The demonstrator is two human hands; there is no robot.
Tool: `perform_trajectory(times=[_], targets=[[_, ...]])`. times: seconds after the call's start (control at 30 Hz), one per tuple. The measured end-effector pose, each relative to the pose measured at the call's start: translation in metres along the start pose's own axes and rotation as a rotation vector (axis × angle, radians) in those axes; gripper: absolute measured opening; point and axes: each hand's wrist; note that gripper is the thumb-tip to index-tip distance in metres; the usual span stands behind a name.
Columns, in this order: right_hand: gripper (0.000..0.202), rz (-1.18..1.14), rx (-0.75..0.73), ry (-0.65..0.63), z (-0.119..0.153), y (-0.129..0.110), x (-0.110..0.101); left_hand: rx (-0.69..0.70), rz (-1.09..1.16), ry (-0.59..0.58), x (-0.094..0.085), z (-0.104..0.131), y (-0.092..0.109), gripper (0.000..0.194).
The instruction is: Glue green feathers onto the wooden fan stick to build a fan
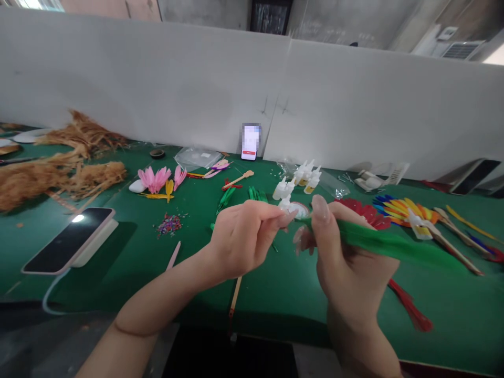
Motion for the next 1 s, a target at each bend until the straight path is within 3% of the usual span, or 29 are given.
perform_trajectory(times=[0.13, 0.43, 0.63, 0.9, 1.0], targets=[[0.036, 0.026, 0.012, -0.034, -0.001, -0.001, -0.002, -0.040, 0.061, -0.015, 0.001, 0.002, 0.001, 0.003], [0.034, -0.023, 0.017, -0.058, -0.001, -0.003, 0.001, -0.303, 0.362, -0.067, 0.003, 0.002, 0.008, 0.005], [0.032, -0.180, 0.057, -0.099, -0.001, -0.004, 0.002, -0.310, 0.456, 0.010, 0.006, 0.007, 0.010, 0.004], [0.032, -0.099, -0.037, -0.068, -0.002, -0.002, 0.006, -0.623, 0.695, 0.029, 0.009, 0.002, 0.022, 0.017], [0.031, -0.076, -0.033, -0.056, -0.002, -0.002, 0.006, -0.655, 0.816, 0.017, 0.009, 0.000, 0.025, 0.020]])
Point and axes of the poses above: each hand's wrist, its own z-axis away from the middle knuckle, its own x-axis out of the palm, y = z × x, and after that the axes turned 2 degrees about -y, right-handed
